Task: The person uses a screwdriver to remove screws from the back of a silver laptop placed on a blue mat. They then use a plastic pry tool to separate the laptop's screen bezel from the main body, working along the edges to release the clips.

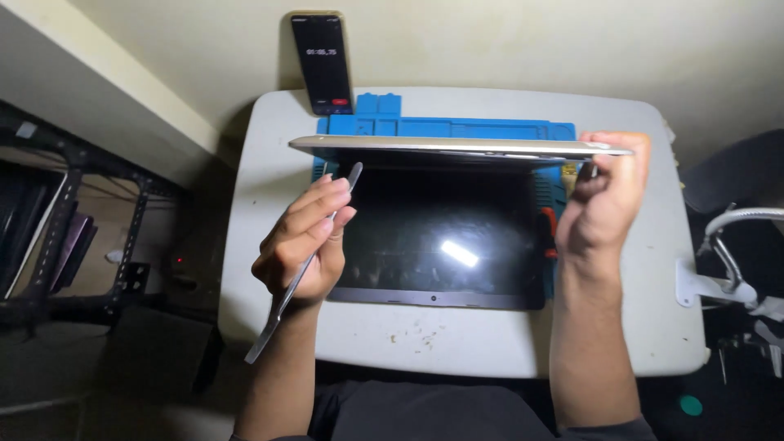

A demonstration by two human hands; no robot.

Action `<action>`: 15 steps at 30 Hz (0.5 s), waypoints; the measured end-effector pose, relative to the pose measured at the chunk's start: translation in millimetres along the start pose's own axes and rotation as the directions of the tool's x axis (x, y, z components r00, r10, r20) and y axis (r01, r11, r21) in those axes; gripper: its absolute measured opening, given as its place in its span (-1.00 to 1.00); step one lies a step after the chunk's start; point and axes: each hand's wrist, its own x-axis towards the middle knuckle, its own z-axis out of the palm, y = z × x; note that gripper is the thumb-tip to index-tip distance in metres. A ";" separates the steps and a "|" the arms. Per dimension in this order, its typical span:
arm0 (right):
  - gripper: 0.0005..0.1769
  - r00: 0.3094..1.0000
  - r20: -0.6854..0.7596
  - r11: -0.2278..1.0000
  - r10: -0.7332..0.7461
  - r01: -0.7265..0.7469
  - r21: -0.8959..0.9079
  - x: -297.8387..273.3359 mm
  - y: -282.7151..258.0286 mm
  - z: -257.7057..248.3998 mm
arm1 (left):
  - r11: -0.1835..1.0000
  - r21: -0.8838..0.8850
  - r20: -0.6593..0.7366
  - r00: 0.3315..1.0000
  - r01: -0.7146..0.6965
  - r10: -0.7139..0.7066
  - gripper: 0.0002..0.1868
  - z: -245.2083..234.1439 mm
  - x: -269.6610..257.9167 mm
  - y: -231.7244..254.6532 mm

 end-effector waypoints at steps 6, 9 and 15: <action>-0.87 0.999 -0.036 0.998 0.038 -0.036 0.054 -0.2 -5.2 3.0 | 0.992 0.071 -0.002 0.995 -0.101 0.101 -0.74 -18.4 -13.0 -16.3; -0.84 0.994 -0.075 0.996 0.082 -0.080 0.040 -5.3 -13.5 8.5 | 0.989 0.096 0.090 0.991 -0.110 0.101 -0.72 -19.7 -12.2 -18.2; -0.85 0.994 -0.075 0.996 0.085 -0.083 0.035 -6.0 -15.5 9.3 | 0.990 0.085 0.045 0.993 -0.112 0.109 -0.72 -12.6 -17.3 -27.6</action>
